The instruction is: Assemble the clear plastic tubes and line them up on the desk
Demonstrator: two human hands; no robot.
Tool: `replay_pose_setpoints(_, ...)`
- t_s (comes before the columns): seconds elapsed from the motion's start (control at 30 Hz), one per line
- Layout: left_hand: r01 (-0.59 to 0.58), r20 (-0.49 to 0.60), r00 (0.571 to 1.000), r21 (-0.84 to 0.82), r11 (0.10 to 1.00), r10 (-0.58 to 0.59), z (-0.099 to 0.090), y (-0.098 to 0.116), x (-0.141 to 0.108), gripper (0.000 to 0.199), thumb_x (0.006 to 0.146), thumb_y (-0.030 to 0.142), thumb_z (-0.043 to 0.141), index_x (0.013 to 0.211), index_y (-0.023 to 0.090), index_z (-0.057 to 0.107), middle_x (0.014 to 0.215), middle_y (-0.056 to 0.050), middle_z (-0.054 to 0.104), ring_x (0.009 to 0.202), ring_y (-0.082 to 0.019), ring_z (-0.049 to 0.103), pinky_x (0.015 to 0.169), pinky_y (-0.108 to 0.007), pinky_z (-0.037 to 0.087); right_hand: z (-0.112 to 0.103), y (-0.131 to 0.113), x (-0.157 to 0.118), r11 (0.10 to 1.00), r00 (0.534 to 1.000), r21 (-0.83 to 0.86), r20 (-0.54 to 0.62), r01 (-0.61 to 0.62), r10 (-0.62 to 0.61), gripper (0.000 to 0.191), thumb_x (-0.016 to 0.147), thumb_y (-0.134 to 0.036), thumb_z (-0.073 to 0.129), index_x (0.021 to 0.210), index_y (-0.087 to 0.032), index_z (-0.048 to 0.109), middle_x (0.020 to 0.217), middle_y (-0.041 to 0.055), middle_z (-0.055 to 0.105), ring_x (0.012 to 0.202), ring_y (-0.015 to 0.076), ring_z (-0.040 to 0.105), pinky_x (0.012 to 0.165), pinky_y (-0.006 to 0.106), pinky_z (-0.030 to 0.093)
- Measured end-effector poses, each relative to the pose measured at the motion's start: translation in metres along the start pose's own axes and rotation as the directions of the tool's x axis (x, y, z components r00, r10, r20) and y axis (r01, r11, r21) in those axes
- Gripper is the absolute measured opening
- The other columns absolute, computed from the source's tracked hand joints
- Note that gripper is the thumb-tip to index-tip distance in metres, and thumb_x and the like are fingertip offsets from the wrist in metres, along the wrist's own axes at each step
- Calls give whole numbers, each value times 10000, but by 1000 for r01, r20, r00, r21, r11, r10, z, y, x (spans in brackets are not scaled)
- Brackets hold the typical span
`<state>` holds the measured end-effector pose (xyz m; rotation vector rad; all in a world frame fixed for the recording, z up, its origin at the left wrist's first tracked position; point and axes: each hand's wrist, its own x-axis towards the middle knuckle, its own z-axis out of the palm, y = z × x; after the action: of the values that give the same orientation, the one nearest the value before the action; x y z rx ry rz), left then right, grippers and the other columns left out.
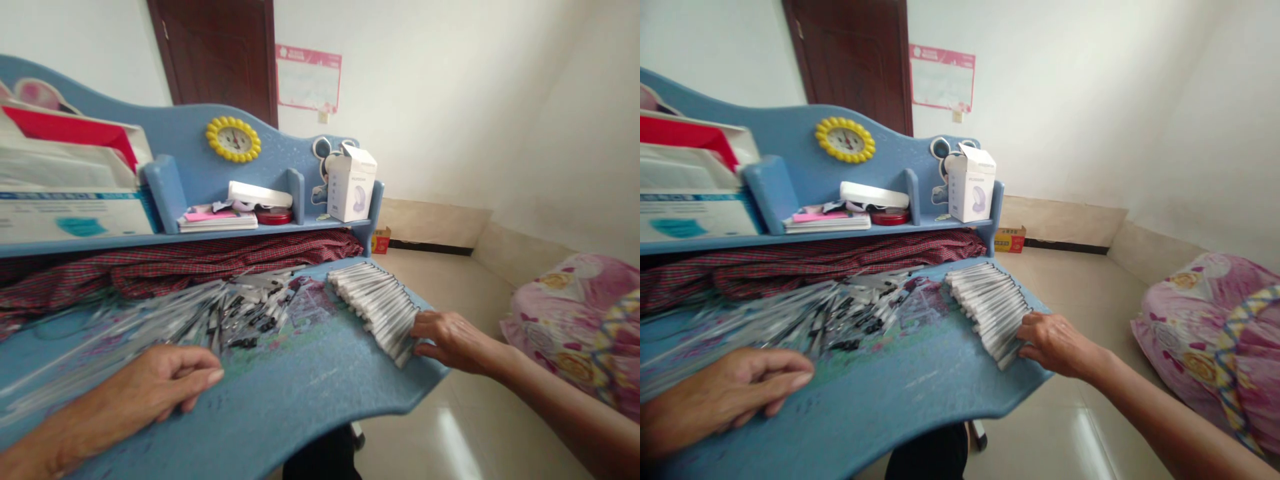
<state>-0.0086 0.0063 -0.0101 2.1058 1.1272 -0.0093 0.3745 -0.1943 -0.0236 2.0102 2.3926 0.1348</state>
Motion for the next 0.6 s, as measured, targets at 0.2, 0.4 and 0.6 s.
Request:
replay_pose_setpoints(0.2, 3, -6, 1000, 12, 1000, -3, 2, -4, -1, 375, 714, 520, 465, 805, 194, 628, 525, 50, 504, 430, -71, 362, 405, -147, 257, 5, -3, 3, 999, 999, -20, -5, 37, -37, 275, 884, -353, 377, 757, -183, 552, 801, 42, 578, 780, 147, 526, 671, 248, 370)
replay_pose_setpoints(0.4, -18, 15, 1000, -32, 999, 18, 2, 2, -4, 340, 732, 478, 477, 815, 184, 623, 519, 60, 513, 450, -69, 367, 429, -145, 266, 5, -4, 5, 999, 1000, -45, 16, -6, 7, 274, 884, -333, 375, 744, -177, 552, 804, 44, 587, 779, 152, 534, 677, 255, 374)
replay_pose_setpoints(0.6, -40, -9, 999, -49, 998, 40, 2, 11, -14, 331, 736, 455, 486, 801, 157, 613, 526, 51, 538, 455, -70, 393, 447, -157, 291, 2, -9, 1, 1000, 999, -17, 44, -21, 22, 172, 849, -245, 425, 753, -195, 558, 823, 30, 595, 788, 145, 549, 683, 242, 393)
